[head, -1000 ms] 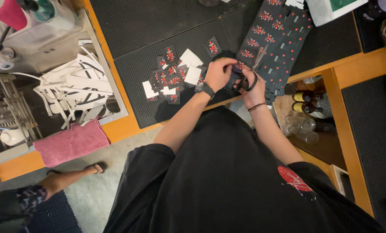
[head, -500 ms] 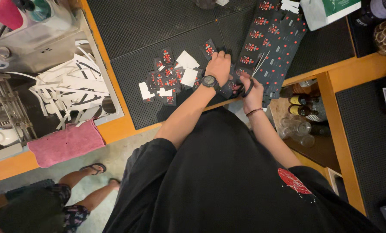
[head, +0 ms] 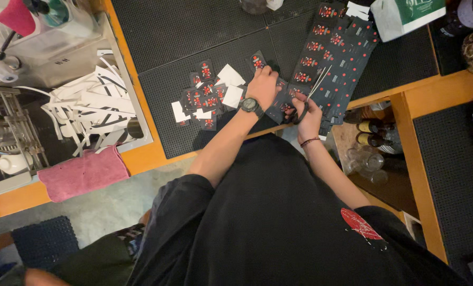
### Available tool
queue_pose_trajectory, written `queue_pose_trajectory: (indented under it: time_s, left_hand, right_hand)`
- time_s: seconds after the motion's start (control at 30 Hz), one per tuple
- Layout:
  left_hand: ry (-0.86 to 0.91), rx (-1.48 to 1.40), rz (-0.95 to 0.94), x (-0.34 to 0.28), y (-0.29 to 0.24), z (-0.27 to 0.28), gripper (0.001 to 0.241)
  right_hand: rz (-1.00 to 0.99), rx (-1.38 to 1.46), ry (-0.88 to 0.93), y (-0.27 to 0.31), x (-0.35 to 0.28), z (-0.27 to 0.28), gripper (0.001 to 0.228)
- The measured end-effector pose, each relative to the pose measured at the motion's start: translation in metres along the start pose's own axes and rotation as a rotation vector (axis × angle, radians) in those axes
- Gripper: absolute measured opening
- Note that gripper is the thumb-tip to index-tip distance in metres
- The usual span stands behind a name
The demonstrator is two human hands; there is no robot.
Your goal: The person cuts sheets of stickers into strips using scissors and then cuts the strips into individual labels.
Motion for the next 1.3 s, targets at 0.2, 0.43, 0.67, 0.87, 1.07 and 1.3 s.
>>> queue_pose_trajectory:
  time_s: [0.2,0.43,0.67,0.87,1.07,1.3]
  left_hand:
    - [-0.014,-0.062,0.052,0.006,0.004,-0.002,0.034]
    - [-0.113,-0.097,0.030,-0.001,-0.002,-0.001,0.021]
    - [-0.185,-0.153,0.036,-0.005,-0.002,-0.008,0.013]
    - [-0.268,-0.730,0.135,-0.010,0.040,0.006,0.005]
    - [-0.504,-0.053,0.064,-0.058,0.075,0.110,0.029]
    - [0.254,-1.488,0.195,-0.103,0.014,0.116,0.056]
  right_hand:
    - [-0.007,0.007,-0.001,-0.003,0.000,0.001,0.031]
    - [-0.005,0.002,0.003,-0.006,0.003,0.003,0.031]
    - [-0.006,0.009,0.011,-0.002,0.002,0.001,0.032]
    - [-0.003,0.009,0.003,0.000,-0.001,0.003,0.031]
    - [0.007,0.022,0.165,0.019,-0.017,-0.011,0.028]
    - [-0.089,-0.368,0.765,0.068,-0.062,-0.090,0.029]
Point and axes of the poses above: each hand's wrist, its own x-axis towards the middle knuckle, its own z-axis out of the back of the hand, y = z × x, the point moved 6 cm from there along x, towards the middle knuckle, and after that the axes turned 1 degree about -z, right-handed, at the moved point
